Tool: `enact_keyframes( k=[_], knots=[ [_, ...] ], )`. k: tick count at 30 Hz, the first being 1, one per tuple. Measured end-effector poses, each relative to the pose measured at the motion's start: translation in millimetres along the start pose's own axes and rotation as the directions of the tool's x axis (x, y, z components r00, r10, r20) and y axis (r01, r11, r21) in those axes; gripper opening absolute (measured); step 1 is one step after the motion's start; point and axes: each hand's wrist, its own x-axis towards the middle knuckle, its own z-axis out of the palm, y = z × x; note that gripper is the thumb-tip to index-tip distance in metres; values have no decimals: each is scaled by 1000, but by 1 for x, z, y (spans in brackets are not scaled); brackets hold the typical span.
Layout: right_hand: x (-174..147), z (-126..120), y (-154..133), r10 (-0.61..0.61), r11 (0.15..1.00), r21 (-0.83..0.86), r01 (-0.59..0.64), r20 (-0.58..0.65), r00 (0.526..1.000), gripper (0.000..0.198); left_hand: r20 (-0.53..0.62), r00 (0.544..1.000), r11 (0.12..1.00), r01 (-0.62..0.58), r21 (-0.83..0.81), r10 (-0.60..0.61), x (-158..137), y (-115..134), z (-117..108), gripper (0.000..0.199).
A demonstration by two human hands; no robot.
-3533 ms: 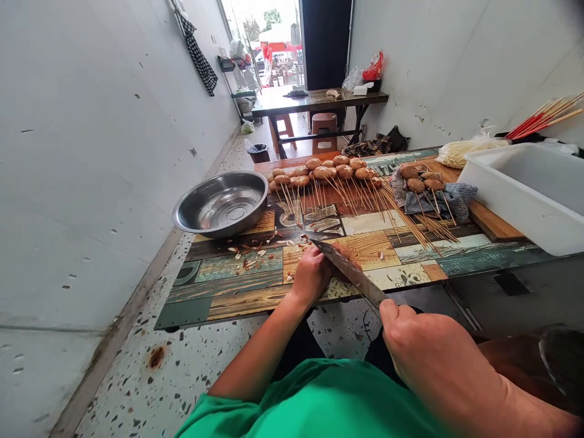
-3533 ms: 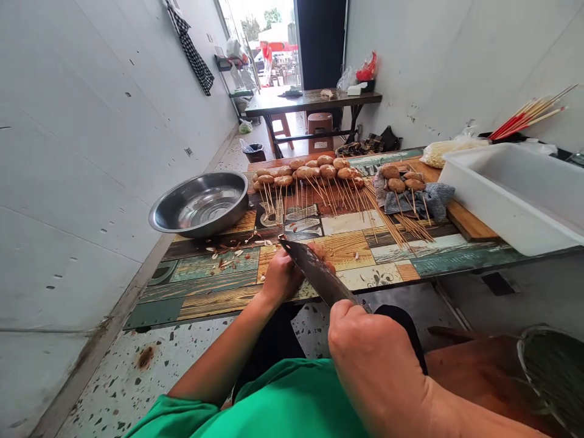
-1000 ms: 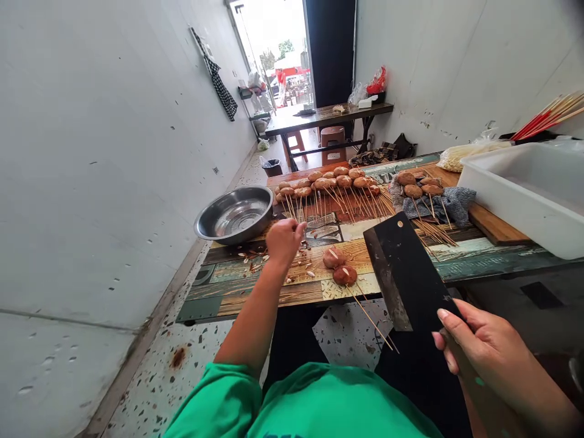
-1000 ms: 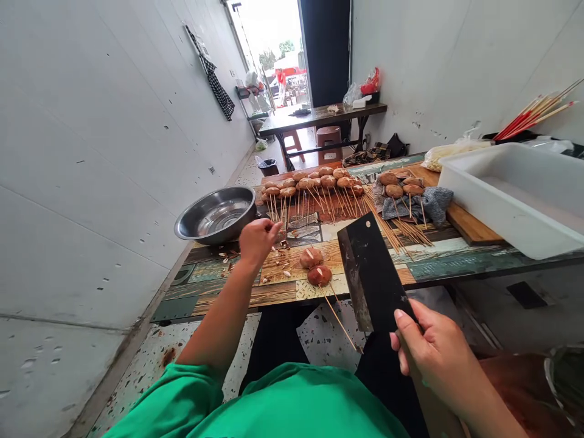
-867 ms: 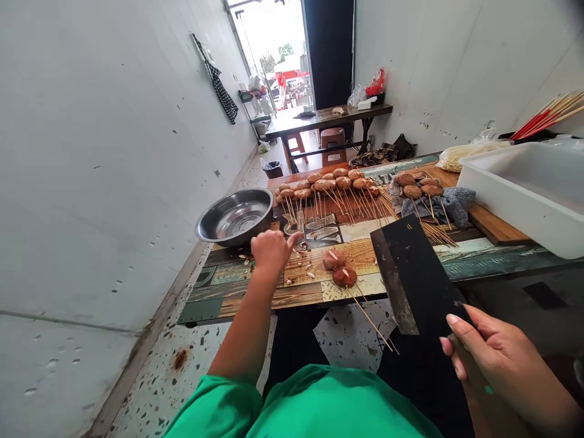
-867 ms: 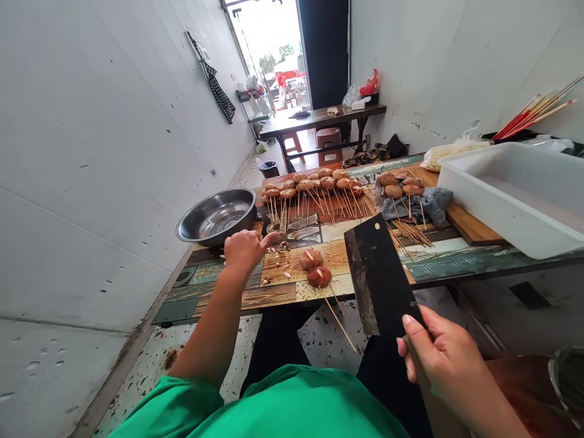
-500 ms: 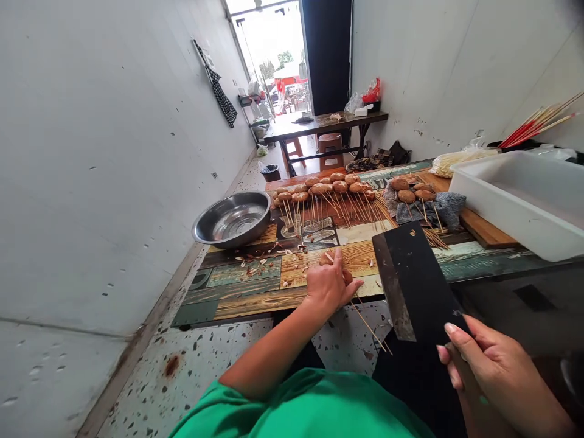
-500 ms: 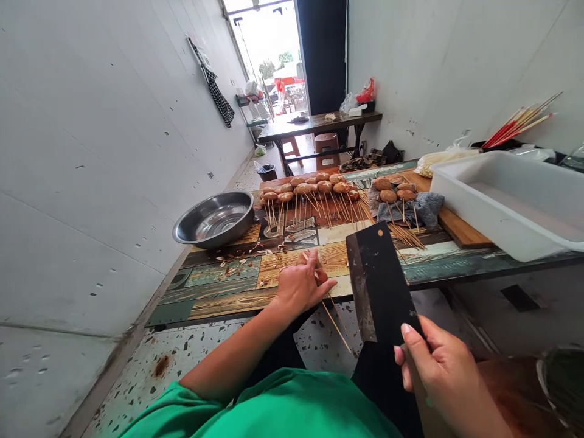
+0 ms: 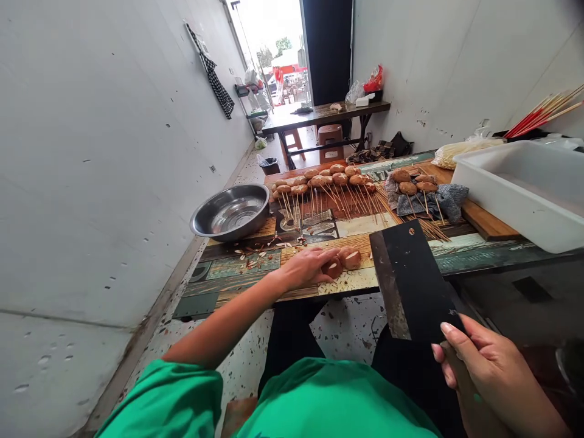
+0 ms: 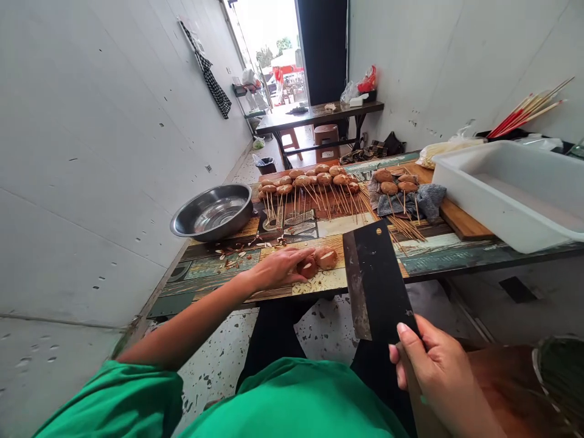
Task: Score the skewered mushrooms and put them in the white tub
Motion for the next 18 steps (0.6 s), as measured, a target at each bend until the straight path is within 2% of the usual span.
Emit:
enact_keyframes(
  k=[3, 7, 10, 13, 18],
  knots=[
    [3, 7, 4, 26, 999, 39, -29, 78, 997, 44, -72, 997, 996, 19, 85, -13, -7, -13, 2, 59],
    [9, 20, 7, 61, 997, 39, -69, 187, 981, 48, -198, 980, 994, 52, 95, -32, -17, -13, 9, 32],
    [13, 29, 2, 88, 994, 45, -100, 223, 971, 49, -339, 938, 993, 99, 62, -73, -23, -9, 24, 29],
    [19, 35, -1, 105, 991, 55, -122, 247, 963, 49, -457, 886, 996, 90, 12, -75, -25, -6, 42, 28],
    [35, 32, 10, 134, 990, -1, -143, 353, 926, 54, -567, 820, 997, 59, -52, -78, -27, -1, 57, 26]
  ],
)
